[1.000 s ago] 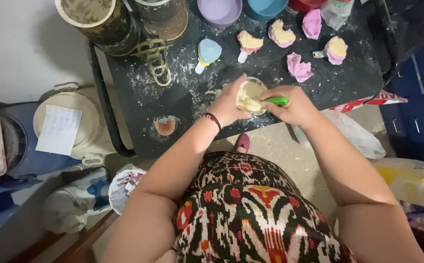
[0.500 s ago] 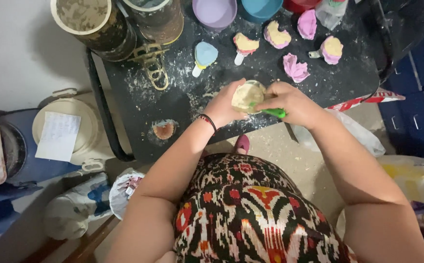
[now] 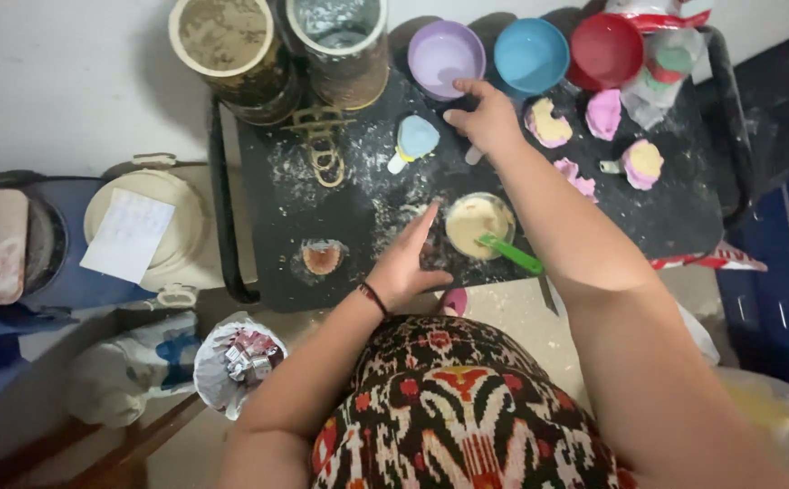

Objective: The person mixes a yellow dough-like substance in a small bowl using a green spatula. They add a white powder from a container and a small amount of water from a purple bowl, continuing to mix the ingredients together.

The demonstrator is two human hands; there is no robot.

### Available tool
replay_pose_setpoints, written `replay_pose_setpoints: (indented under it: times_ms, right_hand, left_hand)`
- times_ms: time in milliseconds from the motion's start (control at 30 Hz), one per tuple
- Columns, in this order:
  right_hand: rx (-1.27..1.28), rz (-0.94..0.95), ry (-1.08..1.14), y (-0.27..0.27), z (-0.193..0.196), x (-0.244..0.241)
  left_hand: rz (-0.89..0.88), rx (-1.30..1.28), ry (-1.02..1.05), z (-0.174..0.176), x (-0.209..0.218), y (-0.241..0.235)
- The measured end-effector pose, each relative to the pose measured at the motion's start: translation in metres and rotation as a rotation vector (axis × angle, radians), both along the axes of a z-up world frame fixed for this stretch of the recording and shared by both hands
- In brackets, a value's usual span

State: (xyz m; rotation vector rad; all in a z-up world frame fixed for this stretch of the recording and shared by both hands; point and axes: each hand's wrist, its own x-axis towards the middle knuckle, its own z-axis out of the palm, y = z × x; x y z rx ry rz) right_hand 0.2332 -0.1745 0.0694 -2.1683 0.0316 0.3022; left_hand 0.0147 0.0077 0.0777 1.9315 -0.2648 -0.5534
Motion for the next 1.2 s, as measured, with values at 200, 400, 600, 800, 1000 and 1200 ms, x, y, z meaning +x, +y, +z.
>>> replay_pose_setpoints:
  times_ms: [200,400,600,800,1000,1200]
  right_hand:
    - [-0.031,-0.112,-0.181,0.009,-0.036,0.021]
    - [0.261,-0.158,-0.149,-0.014,0.015,-0.034]
    - [0.132,-0.112,-0.333,-0.089,0.055,-0.108]
    - [0.049,-0.165,-0.314,-0.141,0.044,-0.183]
    - [-0.03,-0.195,-0.317,-0.152,0.037,-0.224]
    - [-0.047,-0.208,-0.339,-0.153,0.035,-0.238]
  left_hand:
    - [0.158,0.02,0.176,0.025,-0.016,0.014]
    - [0.107,0.021,0.107,0.005,-0.029,0.019]
    - [0.038,-0.071,0.232,0.016,-0.029,0.013]
    - [-0.015,-0.152,0.208,0.03,-0.021,-0.001]
    - [-0.041,-0.121,0.202,0.051,-0.025,-0.009]
    - [-0.048,-0.094,0.193,0.049,-0.028,-0.012]
